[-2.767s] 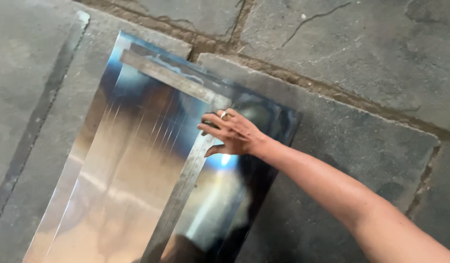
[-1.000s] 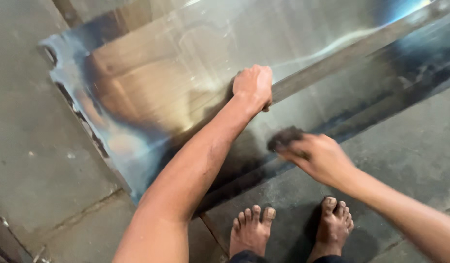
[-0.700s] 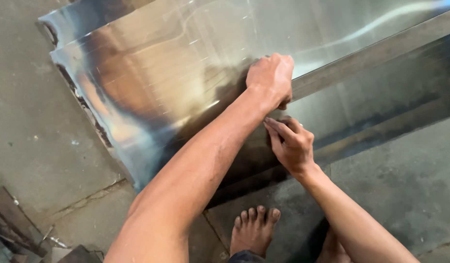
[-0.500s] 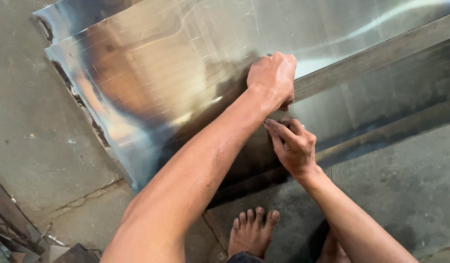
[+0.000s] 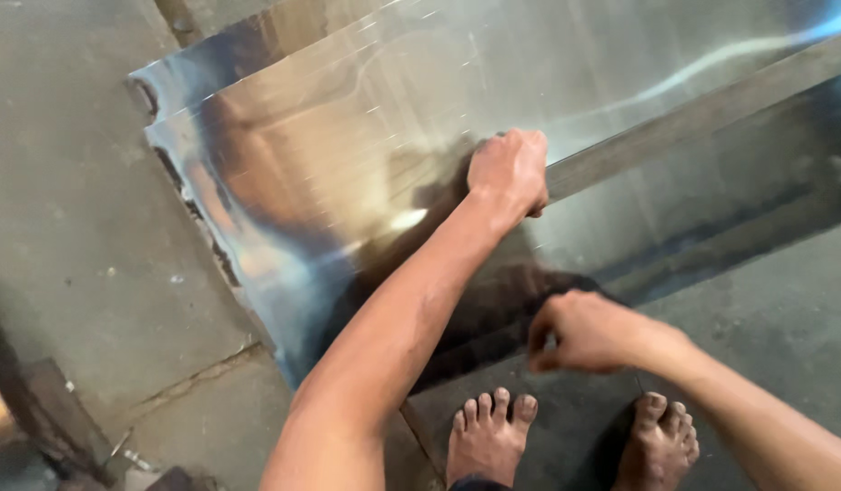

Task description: The person marks lines onto a large metal sheet using a framing square and a white marking tool while an assistant helps hold the square in place on the floor.

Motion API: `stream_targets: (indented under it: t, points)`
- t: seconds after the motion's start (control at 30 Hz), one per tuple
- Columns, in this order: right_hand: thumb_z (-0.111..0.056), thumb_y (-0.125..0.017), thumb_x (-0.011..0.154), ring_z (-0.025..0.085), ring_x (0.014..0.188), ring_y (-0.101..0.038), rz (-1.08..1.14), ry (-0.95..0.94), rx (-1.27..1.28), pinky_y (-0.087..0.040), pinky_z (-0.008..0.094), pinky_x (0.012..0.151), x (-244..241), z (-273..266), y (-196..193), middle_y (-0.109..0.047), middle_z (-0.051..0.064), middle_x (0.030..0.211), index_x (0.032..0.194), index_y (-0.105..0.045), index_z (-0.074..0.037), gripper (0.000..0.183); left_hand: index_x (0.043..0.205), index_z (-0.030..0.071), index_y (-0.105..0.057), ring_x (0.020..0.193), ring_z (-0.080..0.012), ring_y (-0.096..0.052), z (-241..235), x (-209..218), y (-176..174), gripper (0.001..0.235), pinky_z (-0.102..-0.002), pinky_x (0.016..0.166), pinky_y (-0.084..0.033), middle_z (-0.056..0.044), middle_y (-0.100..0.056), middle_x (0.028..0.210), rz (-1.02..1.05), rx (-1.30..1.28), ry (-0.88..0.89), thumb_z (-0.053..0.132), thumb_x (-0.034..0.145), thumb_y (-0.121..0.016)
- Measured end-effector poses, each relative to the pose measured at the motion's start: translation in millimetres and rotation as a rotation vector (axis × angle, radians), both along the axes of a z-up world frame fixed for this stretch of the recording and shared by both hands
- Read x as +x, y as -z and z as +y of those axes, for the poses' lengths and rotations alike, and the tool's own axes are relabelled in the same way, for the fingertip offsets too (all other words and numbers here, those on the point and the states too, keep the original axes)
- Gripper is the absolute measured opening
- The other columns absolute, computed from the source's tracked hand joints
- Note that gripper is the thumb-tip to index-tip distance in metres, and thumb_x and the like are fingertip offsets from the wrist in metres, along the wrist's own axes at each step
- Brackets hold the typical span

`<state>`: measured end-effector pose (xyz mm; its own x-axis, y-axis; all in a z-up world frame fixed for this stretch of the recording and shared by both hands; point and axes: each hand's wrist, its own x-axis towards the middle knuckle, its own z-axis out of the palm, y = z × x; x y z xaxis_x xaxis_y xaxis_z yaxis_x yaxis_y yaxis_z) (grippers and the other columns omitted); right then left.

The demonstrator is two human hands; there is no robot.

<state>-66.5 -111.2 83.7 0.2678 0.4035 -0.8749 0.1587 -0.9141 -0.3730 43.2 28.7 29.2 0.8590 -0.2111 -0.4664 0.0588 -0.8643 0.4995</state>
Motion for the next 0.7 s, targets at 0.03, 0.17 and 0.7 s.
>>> stream_targets:
  t: [0.03,0.17,0.7]
  points:
    - [-0.045,-0.087,0.076,0.023,0.083,-0.077,-0.070,0.075,-0.011,-0.060,0.037,0.080,6.7,-6.9,-2.8,-0.080,0.007,0.090,0.095,-0.083,-0.016,0.036,0.084,0.005,-0.079,0.094,-0.0344,-0.076,0.2,-4.1,4.3,0.027,-0.040,0.081,-0.062,-0.022,-0.075,0.093,-0.077,-0.015,-0.020,0.011,0.060,-0.088]
    - [-0.042,-0.084,0.079,0.035,0.098,-0.070,-0.842,0.286,0.048,-0.057,0.047,0.083,74.5,-37.2,8.3,-0.068,0.018,0.109,0.110,-0.069,-0.006,0.050,0.076,0.002,-0.075,0.085,-0.0423,-0.073,55.0,-38.0,21.4,0.023,-0.047,0.075,-0.058,-0.025,-0.071,0.085,-0.277,-0.037,-0.004,0.016,0.059,-0.082]
    - [-0.022,-0.086,0.081,0.043,0.110,-0.060,-0.913,0.514,0.683,-0.052,0.049,0.092,-28.0,107.2,79.6,-0.049,0.018,0.137,0.131,-0.057,-0.007,0.060,0.068,0.001,-0.063,0.066,-0.0347,-0.061,329.7,-329.9,99.2,0.055,-0.045,0.065,-0.044,-0.016,-0.064,0.071,-0.806,0.660,-0.554,0.023,0.118,-0.064]
